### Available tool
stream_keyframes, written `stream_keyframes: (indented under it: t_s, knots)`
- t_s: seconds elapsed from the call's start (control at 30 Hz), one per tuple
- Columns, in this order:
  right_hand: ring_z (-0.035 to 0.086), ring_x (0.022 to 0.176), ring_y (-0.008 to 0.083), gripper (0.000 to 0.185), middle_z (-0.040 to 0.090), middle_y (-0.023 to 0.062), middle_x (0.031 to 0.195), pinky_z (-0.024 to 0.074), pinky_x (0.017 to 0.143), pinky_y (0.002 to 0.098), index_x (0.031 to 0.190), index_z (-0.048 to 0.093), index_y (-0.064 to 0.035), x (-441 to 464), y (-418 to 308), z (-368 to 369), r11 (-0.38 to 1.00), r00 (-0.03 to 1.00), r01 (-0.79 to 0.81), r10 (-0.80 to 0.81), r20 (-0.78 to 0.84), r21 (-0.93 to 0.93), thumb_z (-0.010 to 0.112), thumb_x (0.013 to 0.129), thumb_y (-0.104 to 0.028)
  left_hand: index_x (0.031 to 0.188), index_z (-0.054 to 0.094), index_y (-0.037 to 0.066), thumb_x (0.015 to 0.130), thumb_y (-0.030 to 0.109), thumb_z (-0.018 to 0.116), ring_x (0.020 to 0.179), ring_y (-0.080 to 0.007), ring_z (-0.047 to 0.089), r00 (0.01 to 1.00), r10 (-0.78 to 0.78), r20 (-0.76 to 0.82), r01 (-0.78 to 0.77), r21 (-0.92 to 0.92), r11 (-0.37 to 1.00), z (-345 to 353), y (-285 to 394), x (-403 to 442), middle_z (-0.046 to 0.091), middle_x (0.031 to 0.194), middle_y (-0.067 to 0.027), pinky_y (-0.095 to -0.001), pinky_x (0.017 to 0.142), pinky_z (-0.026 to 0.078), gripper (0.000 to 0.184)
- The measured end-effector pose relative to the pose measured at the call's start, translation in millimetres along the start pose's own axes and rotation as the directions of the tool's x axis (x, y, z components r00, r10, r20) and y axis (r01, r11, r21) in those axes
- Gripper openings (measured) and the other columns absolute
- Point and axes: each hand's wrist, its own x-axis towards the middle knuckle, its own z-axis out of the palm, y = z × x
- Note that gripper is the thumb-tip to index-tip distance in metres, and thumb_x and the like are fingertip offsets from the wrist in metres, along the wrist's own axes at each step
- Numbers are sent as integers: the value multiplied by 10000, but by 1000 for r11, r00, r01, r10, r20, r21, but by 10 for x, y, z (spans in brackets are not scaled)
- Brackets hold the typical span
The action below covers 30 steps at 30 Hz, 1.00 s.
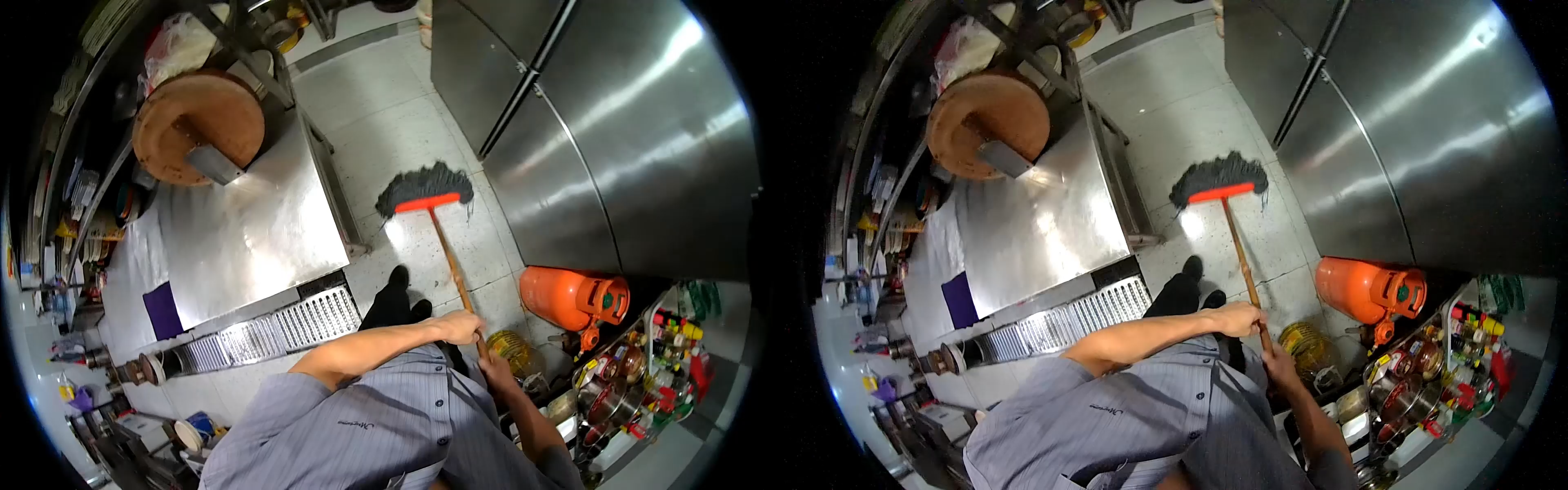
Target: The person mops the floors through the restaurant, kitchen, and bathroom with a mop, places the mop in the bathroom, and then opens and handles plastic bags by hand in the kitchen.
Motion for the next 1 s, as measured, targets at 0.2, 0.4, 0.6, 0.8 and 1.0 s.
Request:
stream_keyframes:
  t_s: [0.2, 0.4, 0.6, 0.8, 1.0]
  knots:
    - [506, 442, 144, 286, 555, 77, 620, 386, 414, 319, 932, 566, 10, 1688, -788, -108, 991, 991, 8, -25, 131, 134, 452, 965, -249, 943, 619, 1, 821, 86, 554, 862, -411, 615, 828, -33, -560, -29, -102, 994, -115, -316, 168, 631, 907, -212, -473, 756, 496, 162]
    - [466, 483, 109, 189, 528, 56, 667, 370, 427, 297, 954, 553, 11, 1090, -1194, -59, 984, 996, 24, -39, 86, 178, 497, 932, -168, 954, 605, -2, 834, 75, 559, 862, -402, 613, 761, -87, -643, -51, -193, 980, -432, -204, -119, 627, 930, -198, -453, 751, 502, 150]
    - [460, 575, 112, 220, 483, 32, 708, 387, 501, 303, 1058, 496, 7, 567, -101, 9, 996, 995, 86, -84, 54, -28, 523, 933, -172, 1066, 609, -2, 808, 79, 585, 951, -390, 615, 892, -148, -426, 133, -65, 989, 316, -432, -320, 626, 1021, -202, -457, 800, 508, 272]
    - [470, 647, 132, 322, 512, 38, 773, 405, 579, 304, 1118, 516, 1, -361, -382, -43, 996, 992, -58, 49, 117, 73, 539, 926, -256, 1322, 465, 39, 794, 75, 577, 939, -415, 621, 990, -105, -98, 111, 56, 992, 475, -160, -417, 626, 1020, -247, -477, 783, 507, 541]
    - [470, 541, 102, 414, 507, 24, 734, 387, 476, 277, 1293, 467, -28, -1608, -795, 67, 915, 925, -356, 316, 212, 189, 492, 909, -181, 1343, 467, 78, 804, 102, 596, 866, -399, 634, 971, 73, 226, -80, 21, 997, 793, -1, -452, 655, 910, -235, -465, 747, 499, 554]
